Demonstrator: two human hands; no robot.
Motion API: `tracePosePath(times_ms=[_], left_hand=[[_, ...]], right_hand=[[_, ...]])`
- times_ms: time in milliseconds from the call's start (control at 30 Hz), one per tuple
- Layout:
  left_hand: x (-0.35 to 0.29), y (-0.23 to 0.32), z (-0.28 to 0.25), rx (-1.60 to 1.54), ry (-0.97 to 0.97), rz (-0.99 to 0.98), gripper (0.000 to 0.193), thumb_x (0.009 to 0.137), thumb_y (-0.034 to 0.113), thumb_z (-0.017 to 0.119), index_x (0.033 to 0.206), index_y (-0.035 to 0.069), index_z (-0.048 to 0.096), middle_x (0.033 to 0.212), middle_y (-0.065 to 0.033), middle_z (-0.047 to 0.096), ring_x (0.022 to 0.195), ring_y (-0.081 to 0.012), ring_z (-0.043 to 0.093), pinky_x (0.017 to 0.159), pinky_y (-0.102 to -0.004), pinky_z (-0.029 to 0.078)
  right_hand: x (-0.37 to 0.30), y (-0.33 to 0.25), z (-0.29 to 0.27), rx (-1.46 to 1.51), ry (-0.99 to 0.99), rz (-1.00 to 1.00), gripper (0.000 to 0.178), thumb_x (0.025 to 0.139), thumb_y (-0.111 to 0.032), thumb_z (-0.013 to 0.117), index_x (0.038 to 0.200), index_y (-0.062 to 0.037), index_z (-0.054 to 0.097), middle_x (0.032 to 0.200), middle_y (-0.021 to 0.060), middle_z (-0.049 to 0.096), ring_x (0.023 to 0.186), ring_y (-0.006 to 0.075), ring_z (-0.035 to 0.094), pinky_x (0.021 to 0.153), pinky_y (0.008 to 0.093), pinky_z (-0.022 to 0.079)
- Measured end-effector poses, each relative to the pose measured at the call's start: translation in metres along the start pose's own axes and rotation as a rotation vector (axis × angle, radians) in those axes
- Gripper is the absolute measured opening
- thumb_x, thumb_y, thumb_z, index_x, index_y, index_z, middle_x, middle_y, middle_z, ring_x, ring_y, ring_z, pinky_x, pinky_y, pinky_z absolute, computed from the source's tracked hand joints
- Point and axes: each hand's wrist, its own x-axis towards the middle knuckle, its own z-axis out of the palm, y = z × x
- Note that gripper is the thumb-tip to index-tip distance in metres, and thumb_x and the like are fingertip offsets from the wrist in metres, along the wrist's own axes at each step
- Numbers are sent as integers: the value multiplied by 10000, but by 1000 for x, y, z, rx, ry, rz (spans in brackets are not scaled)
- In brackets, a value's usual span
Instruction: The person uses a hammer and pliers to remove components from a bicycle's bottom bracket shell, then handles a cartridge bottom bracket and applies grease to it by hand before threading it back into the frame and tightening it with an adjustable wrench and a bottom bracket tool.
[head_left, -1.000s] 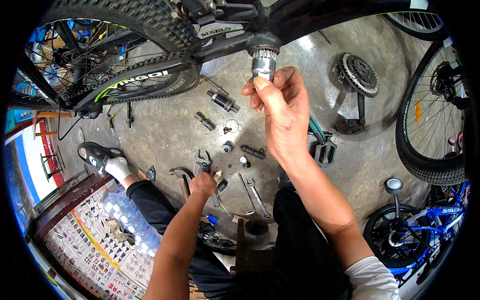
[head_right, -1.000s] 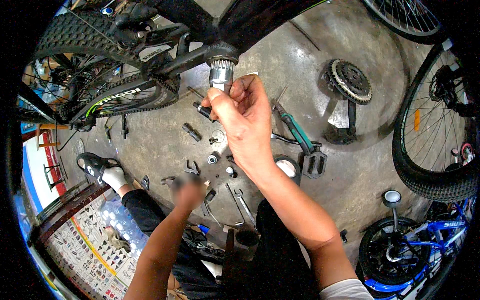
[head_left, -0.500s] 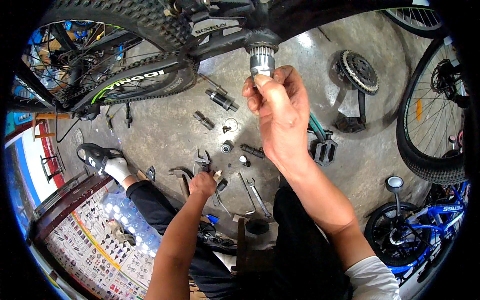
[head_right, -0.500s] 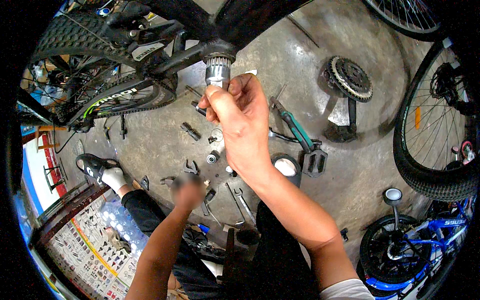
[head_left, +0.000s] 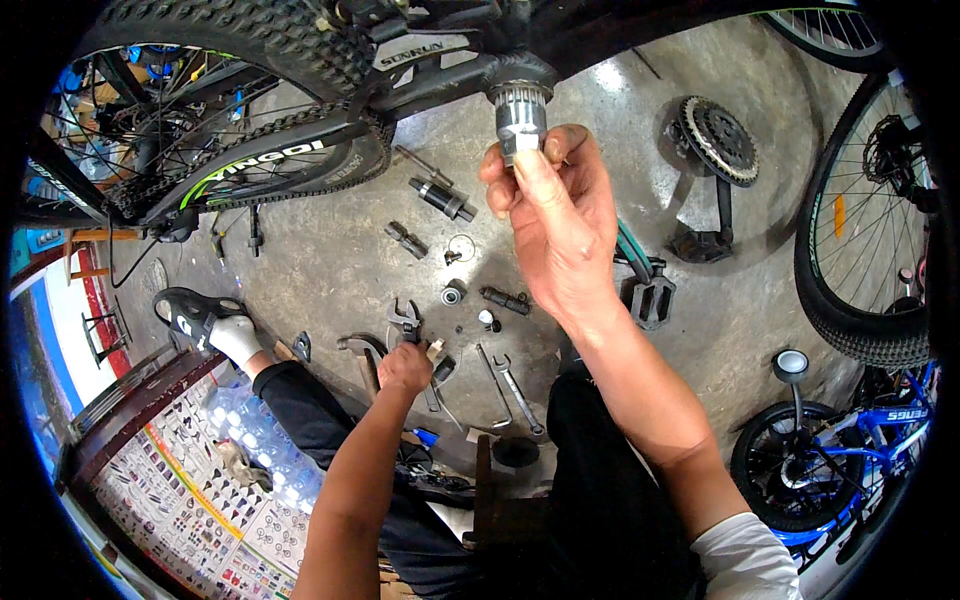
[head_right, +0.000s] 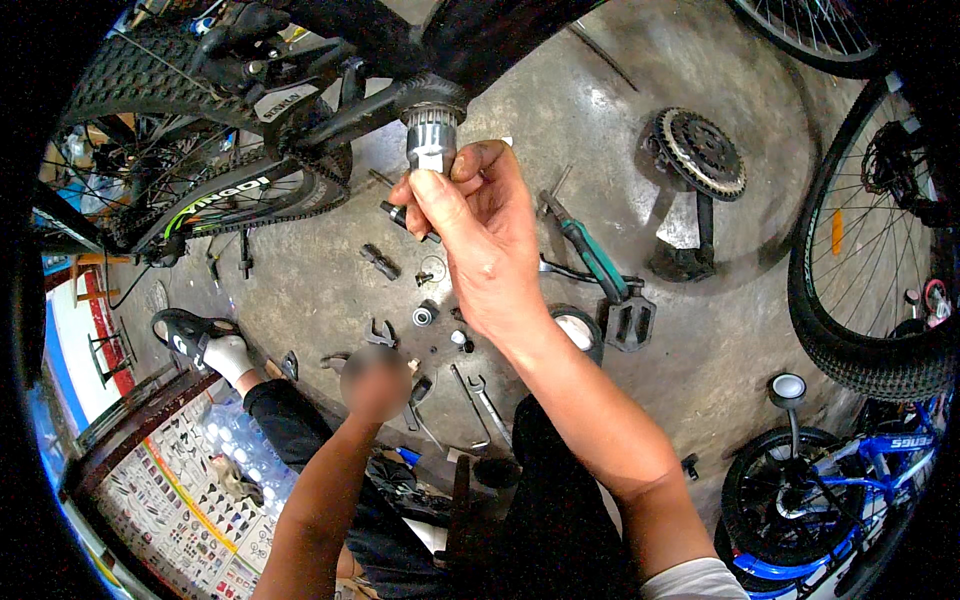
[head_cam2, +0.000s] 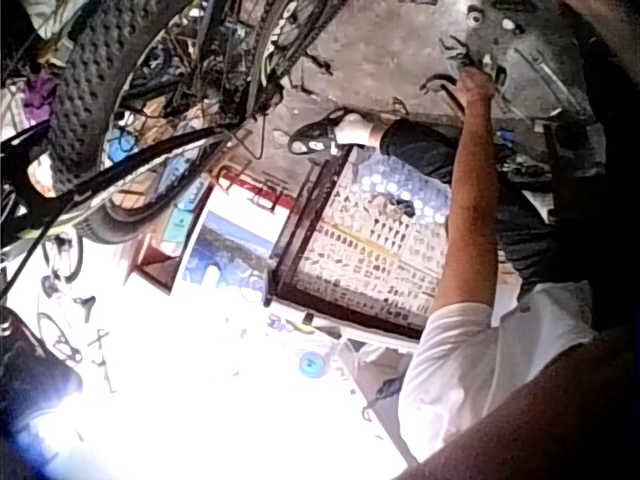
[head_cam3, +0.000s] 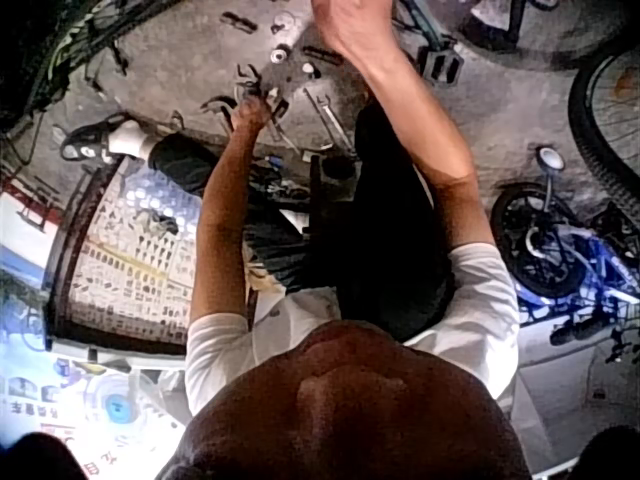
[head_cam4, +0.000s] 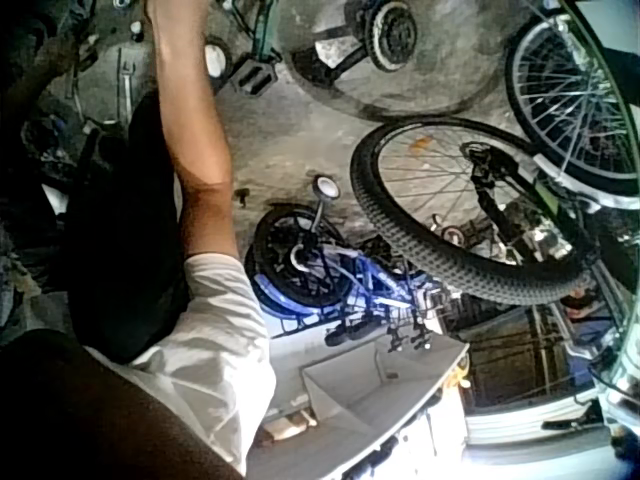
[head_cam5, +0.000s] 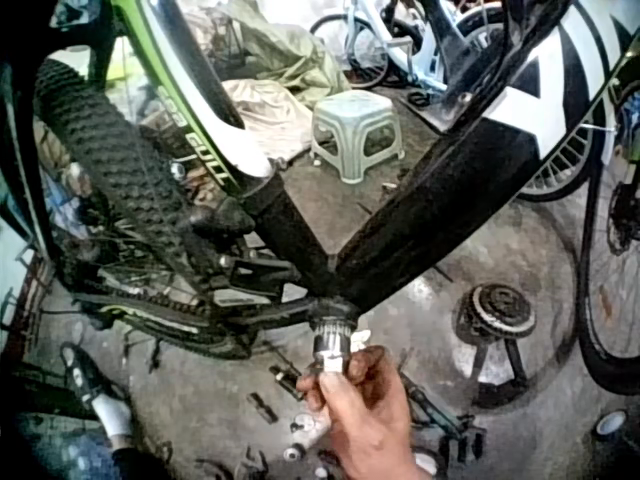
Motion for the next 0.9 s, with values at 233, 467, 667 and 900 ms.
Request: tracePosePath(times_ms=[233,467,667,900], left_hand=[[-10,10,-15,19,138,-115,409,922,440,544,957,67,710,944,-187,702,881,-371,677,784,-482,533],[-57,-23,-24,-338,393,-94,299,870,303,674,944,14,682,839,-234,711,809,-443,691,732,-537,536],[-99,36,-121,-934,624,115,165,944,91,683,891,-39,598,648,-98,651,578,-134,593,552,-334,476],[-91,136,-240,-1436,539,184,106,921,82,742,968,-6,706,684,15,636,530,-49,533,474,-230,407]], right_hand=[[19,-5,-40,-250,-48,-120,408,819,-51,842,1010,-75,481,857,56,633,783,139,628,721,291,527],[27,-24,-38,-789,3,-182,498,636,-263,966,708,-92,504,716,-26,522,720,104,499,695,272,432],[33,-31,-42,-1032,-29,-203,568,570,-349,992,685,-81,504,662,-37,503,651,84,463,607,282,395],[38,-37,-46,-1393,-69,-493,601,457,-289,986,659,-87,457,639,-33,469,648,148,436,650,311,372]])
